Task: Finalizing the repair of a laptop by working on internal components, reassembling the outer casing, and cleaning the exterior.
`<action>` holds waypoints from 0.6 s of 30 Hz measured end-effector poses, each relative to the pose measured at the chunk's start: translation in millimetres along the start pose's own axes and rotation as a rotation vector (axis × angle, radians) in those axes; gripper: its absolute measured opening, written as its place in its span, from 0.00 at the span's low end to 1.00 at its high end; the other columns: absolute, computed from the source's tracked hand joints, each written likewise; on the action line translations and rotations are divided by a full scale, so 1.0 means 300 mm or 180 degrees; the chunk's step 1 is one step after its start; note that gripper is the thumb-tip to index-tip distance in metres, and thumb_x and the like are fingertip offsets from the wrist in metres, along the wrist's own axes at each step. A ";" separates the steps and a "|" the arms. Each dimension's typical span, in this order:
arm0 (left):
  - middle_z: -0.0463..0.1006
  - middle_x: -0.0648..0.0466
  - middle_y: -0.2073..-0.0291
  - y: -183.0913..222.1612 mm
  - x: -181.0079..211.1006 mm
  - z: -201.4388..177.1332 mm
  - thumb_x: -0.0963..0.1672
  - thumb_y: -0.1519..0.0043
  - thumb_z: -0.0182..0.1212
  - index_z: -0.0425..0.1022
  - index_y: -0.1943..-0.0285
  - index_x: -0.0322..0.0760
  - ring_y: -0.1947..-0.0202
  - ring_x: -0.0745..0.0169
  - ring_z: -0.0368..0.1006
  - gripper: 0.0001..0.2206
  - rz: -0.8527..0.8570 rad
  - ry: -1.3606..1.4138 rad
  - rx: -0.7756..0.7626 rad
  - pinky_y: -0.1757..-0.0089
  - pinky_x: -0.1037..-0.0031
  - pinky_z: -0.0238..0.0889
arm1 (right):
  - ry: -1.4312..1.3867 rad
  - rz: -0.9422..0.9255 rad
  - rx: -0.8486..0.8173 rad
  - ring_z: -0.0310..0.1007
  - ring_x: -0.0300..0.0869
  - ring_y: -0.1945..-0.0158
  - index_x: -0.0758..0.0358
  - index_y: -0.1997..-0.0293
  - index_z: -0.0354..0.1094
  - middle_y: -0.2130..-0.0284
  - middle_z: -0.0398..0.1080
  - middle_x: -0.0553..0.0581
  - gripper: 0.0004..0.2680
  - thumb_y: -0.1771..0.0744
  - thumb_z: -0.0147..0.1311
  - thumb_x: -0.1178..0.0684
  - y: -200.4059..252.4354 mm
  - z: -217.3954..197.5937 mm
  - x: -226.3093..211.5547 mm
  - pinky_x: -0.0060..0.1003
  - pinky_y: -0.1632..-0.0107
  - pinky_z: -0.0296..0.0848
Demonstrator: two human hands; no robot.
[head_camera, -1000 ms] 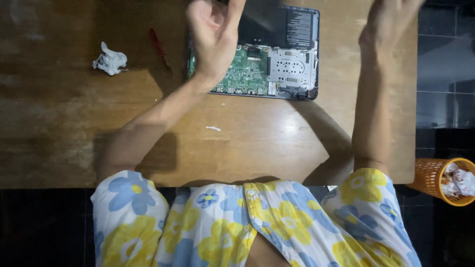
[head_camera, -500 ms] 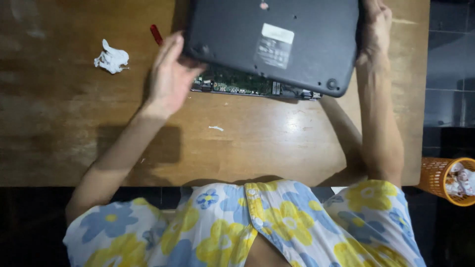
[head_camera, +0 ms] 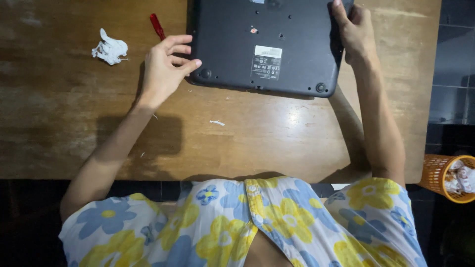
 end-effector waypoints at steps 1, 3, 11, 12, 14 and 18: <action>0.81 0.49 0.52 0.000 -0.001 0.001 0.41 0.42 0.74 0.74 0.38 0.42 0.65 0.70 0.80 0.22 0.0002 -0.0002 -0.0012 0.64 0.80 0.77 | -0.0002 0.0007 0.0010 0.51 0.26 0.72 0.51 0.68 0.56 0.76 0.52 0.39 0.17 0.25 0.56 0.39 0.005 -0.006 -0.015 0.28 0.72 0.49; 0.80 0.46 0.53 0.000 -0.002 -0.004 0.40 0.43 0.74 0.73 0.38 0.39 0.67 0.69 0.79 0.23 0.0011 0.0089 0.0009 0.68 0.79 0.79 | 0.0393 -0.0053 -0.0275 0.57 0.26 0.66 0.53 0.65 0.62 0.70 0.60 0.38 0.15 0.24 0.54 0.38 0.013 0.010 -0.052 0.27 0.66 0.55; 0.80 0.54 0.54 -0.009 -0.024 0.003 0.44 0.43 0.75 0.74 0.38 0.41 0.65 0.70 0.78 0.23 -0.0017 -0.0293 0.0066 0.60 0.80 0.76 | 0.0816 -0.0682 -0.0285 0.56 0.32 0.64 0.55 0.62 0.61 0.69 0.58 0.45 0.14 0.23 0.63 0.49 -0.015 0.006 -0.052 0.31 0.62 0.55; 0.80 0.55 0.54 -0.007 -0.019 0.001 0.44 0.43 0.74 0.74 0.39 0.42 0.65 0.71 0.78 0.23 -0.0029 -0.0373 0.0067 0.60 0.80 0.75 | 0.0843 -0.0598 -0.0256 0.57 0.31 0.64 0.54 0.63 0.61 0.69 0.60 0.44 0.14 0.24 0.63 0.49 -0.016 0.006 -0.047 0.31 0.62 0.56; 0.76 0.52 0.51 -0.006 -0.006 0.000 0.42 0.43 0.76 0.75 0.38 0.40 0.65 0.68 0.81 0.23 0.0181 -0.0354 0.0084 0.60 0.81 0.76 | 0.0747 -0.0710 -0.0298 0.62 0.33 0.61 0.57 0.59 0.64 0.65 0.65 0.47 0.11 0.25 0.64 0.50 -0.019 0.013 -0.048 0.31 0.60 0.62; 0.75 0.50 0.47 -0.002 0.000 -0.007 0.40 0.43 0.76 0.75 0.37 0.37 0.65 0.68 0.83 0.24 0.0236 -0.0311 0.0074 0.58 0.83 0.77 | 0.0480 -0.0962 -0.0356 0.68 0.37 0.56 0.57 0.53 0.64 0.60 0.68 0.50 0.09 0.27 0.65 0.51 -0.026 0.032 -0.041 0.32 0.54 0.67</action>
Point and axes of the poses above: each hand's wrist, its own y-axis away from the middle knuckle, its own z-axis out of the palm, x = y × z, the point moved 7 cm from there along -y, towards the middle knuckle
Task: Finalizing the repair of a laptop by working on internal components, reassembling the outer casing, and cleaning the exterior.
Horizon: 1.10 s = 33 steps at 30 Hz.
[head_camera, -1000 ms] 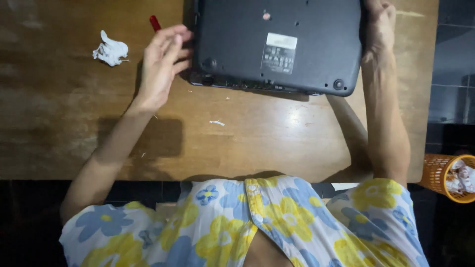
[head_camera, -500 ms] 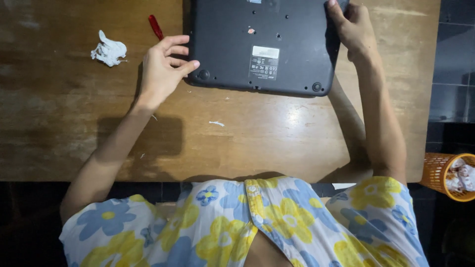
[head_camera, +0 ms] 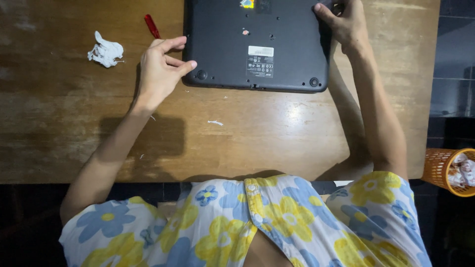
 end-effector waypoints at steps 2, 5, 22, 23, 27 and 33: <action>0.76 0.50 0.48 -0.003 0.000 0.001 0.40 0.43 0.76 0.76 0.38 0.37 0.65 0.69 0.83 0.23 0.0035 -0.0035 0.0013 0.58 0.83 0.77 | 0.0127 -0.0064 -0.0014 0.64 0.37 0.59 0.58 0.52 0.65 0.61 0.66 0.50 0.10 0.26 0.67 0.51 -0.001 -0.008 0.001 0.32 0.57 0.64; 0.78 0.52 0.49 0.000 -0.003 0.001 0.40 0.43 0.75 0.76 0.38 0.38 0.65 0.70 0.82 0.23 0.0051 -0.0095 0.0016 0.58 0.82 0.76 | 0.0318 0.0012 0.0026 0.61 0.34 0.63 0.56 0.56 0.64 0.65 0.63 0.47 0.11 0.26 0.70 0.51 -0.012 -0.011 0.036 0.31 0.61 0.61; 0.74 0.50 0.51 0.006 0.029 -0.008 0.43 0.39 0.72 0.75 0.37 0.35 0.69 0.68 0.79 0.21 0.0547 -0.0487 0.0073 0.63 0.79 0.75 | 0.1430 -0.1334 0.0064 0.64 0.56 0.65 0.67 0.55 0.61 0.64 0.65 0.64 0.12 0.31 0.67 0.57 0.046 0.321 -0.421 0.50 0.63 0.62; 0.73 0.50 0.52 0.009 0.052 -0.036 0.42 0.36 0.69 0.75 0.38 0.35 0.69 0.67 0.77 0.18 0.0743 -0.0617 0.0248 0.66 0.78 0.73 | 0.1262 -0.1616 -0.0359 0.65 0.61 0.52 0.69 0.44 0.58 0.53 0.65 0.70 0.16 0.32 0.66 0.59 0.051 0.406 -0.496 0.51 0.51 0.63; 0.66 0.41 0.51 0.053 0.158 -0.198 0.37 0.35 0.65 0.75 0.43 0.30 0.50 0.41 0.68 0.12 0.1353 -0.1695 0.0934 0.50 0.56 0.61 | 0.1442 -0.2012 -0.1062 0.65 0.69 0.40 0.71 0.30 0.53 0.42 0.64 0.78 0.25 0.32 0.64 0.52 0.026 0.721 -0.600 0.51 0.36 0.65; 0.62 0.40 0.40 0.048 -0.123 -0.341 0.41 0.45 0.75 0.78 0.42 0.35 0.49 0.29 0.63 0.21 0.0170 -0.2859 0.0754 0.54 0.42 0.64 | 0.1875 -0.2151 -0.1155 0.71 0.63 0.55 0.68 0.53 0.65 0.60 0.70 0.69 0.16 0.36 0.63 0.46 -0.095 1.068 -0.597 0.52 0.55 0.72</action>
Point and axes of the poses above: each hand's wrist, its own y-axis away from the middle knuckle, its own z-axis out of the palm, x = y × z, the point moved 7 cm from there along -y, towards the middle knuckle
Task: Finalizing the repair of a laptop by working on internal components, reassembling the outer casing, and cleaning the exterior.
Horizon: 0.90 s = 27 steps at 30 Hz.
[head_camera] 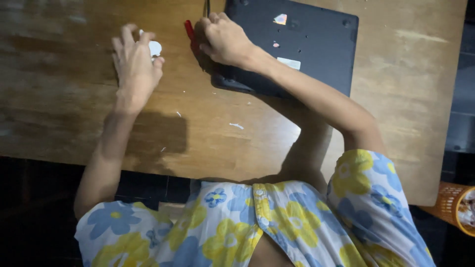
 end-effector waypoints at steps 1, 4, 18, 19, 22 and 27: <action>0.62 0.40 0.40 0.004 -0.011 0.010 0.41 0.45 0.75 0.78 0.42 0.35 0.49 0.29 0.63 0.21 -0.0017 -0.0004 0.0002 0.54 0.42 0.64 | -0.0006 -0.0016 -0.0005 0.71 0.63 0.55 0.68 0.53 0.65 0.60 0.70 0.69 0.16 0.36 0.63 0.46 -0.009 0.015 -0.012 0.52 0.55 0.72; 0.71 0.43 0.54 -0.001 -0.032 0.025 0.37 0.42 0.70 0.79 0.47 0.30 0.55 0.41 0.69 0.14 0.0013 0.0212 0.0177 0.57 0.54 0.69 | 0.0561 0.0107 -0.0184 0.70 0.58 0.53 0.61 0.51 0.69 0.59 0.72 0.62 0.16 0.36 0.61 0.41 -0.022 0.052 -0.015 0.53 0.58 0.72; 0.82 0.40 0.50 -0.033 0.337 0.125 0.28 0.45 0.63 0.55 0.29 0.44 0.60 0.66 0.78 0.37 -0.0376 0.5106 -0.0629 0.61 0.76 0.79 | -0.0684 -0.1287 0.0513 0.66 0.55 0.56 0.75 0.38 0.65 0.49 0.68 0.67 0.10 0.27 0.55 0.64 0.301 -0.481 -0.254 0.47 0.54 0.73; 0.82 0.40 0.50 -0.015 0.362 0.115 0.28 0.45 0.63 0.55 0.29 0.44 0.60 0.66 0.78 0.37 -0.0373 0.5109 -0.0625 0.61 0.76 0.79 | -0.0680 -0.1290 0.0511 0.66 0.55 0.56 0.75 0.38 0.65 0.49 0.68 0.67 0.10 0.27 0.55 0.64 0.330 -0.472 -0.240 0.47 0.54 0.73; 0.75 0.33 0.41 0.041 0.459 0.085 0.32 0.40 0.68 0.46 0.26 0.50 0.54 0.61 0.81 0.40 -0.0082 0.5092 -0.1146 0.47 0.74 0.77 | -0.0522 -0.1246 0.0360 0.62 0.52 0.60 0.78 0.45 0.68 0.47 0.71 0.69 0.07 0.28 0.53 0.63 0.393 -0.420 -0.163 0.45 0.61 0.70; 0.71 0.37 0.35 0.050 0.484 -0.113 0.28 0.36 0.53 0.51 0.24 0.38 0.34 0.39 0.73 0.32 0.1078 0.3154 0.0100 0.36 0.60 0.71 | 0.0088 -0.0930 0.0655 0.62 0.53 0.62 0.72 0.55 0.74 0.57 0.73 0.63 0.04 0.27 0.53 0.64 0.386 -0.374 0.044 0.45 0.60 0.70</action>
Point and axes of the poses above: each hand's wrist, its own y-axis away from the middle knuckle, its own z-axis out of the palm, x = y × z, the point moved 7 cm from there along -y, towards the middle knuckle
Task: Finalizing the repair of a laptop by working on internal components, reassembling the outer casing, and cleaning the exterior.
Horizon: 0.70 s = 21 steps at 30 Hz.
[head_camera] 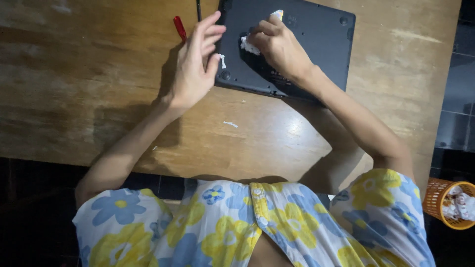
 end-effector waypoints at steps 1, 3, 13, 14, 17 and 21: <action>0.71 0.37 0.35 0.011 -0.020 0.004 0.28 0.36 0.53 0.51 0.24 0.38 0.34 0.39 0.73 0.32 -0.0007 -0.0006 0.0001 0.36 0.60 0.71 | -0.0009 -0.0003 0.0002 0.62 0.53 0.62 0.72 0.55 0.74 0.57 0.73 0.63 0.04 0.27 0.53 0.64 -0.009 0.007 -0.030 0.45 0.60 0.70; 0.72 0.42 0.45 0.014 -0.064 -0.008 0.29 0.40 0.51 0.62 0.31 0.34 0.44 0.49 0.74 0.27 0.0017 -0.0357 0.0248 0.42 0.65 0.71 | 0.0147 -0.0161 -0.0132 0.64 0.52 0.65 0.67 0.62 0.71 0.64 0.71 0.62 0.03 0.32 0.53 0.65 -0.033 0.025 -0.085 0.44 0.53 0.63; 0.79 0.54 0.60 0.070 -0.148 0.026 0.36 0.38 0.67 0.69 0.38 0.38 0.63 0.62 0.74 0.20 -0.0217 -0.0745 0.0360 0.55 0.75 0.72 | 0.0148 0.0097 -0.0201 0.60 0.51 0.63 0.65 0.59 0.71 0.65 0.63 0.57 0.05 0.27 0.50 0.60 -0.095 0.106 -0.097 0.44 0.62 0.66; 0.80 0.54 0.60 0.069 -0.153 0.028 0.35 0.38 0.66 0.66 0.35 0.39 0.61 0.62 0.75 0.22 -0.0256 -0.0669 0.0359 0.55 0.75 0.73 | 0.0067 0.0093 -0.0171 0.62 0.51 0.64 0.65 0.61 0.70 0.67 0.64 0.58 0.03 0.29 0.53 0.60 -0.107 0.118 -0.102 0.43 0.60 0.66; 0.81 0.53 0.59 0.067 -0.162 0.031 0.35 0.38 0.64 0.62 0.32 0.40 0.59 0.60 0.78 0.26 -0.0328 -0.0546 0.0354 0.54 0.74 0.74 | 0.0301 0.0064 -0.0211 0.63 0.49 0.67 0.64 0.53 0.67 0.67 0.66 0.56 0.04 0.30 0.57 0.58 -0.123 0.130 -0.135 0.40 0.59 0.66; 0.83 0.51 0.60 0.078 -0.164 0.020 0.33 0.37 0.63 0.55 0.26 0.46 0.59 0.56 0.82 0.32 -0.0324 -0.0473 0.0346 0.49 0.69 0.77 | 0.0385 -0.0052 -0.0537 0.64 0.50 0.61 0.62 0.48 0.71 0.49 0.65 0.60 0.05 0.27 0.51 0.55 -0.128 0.113 -0.169 0.42 0.61 0.73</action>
Point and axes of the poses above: each hand's wrist, its own y-axis away from the middle knuckle, its own z-axis out of the palm, x = y × z, the point moved 7 cm from there along -y, towards the middle knuckle
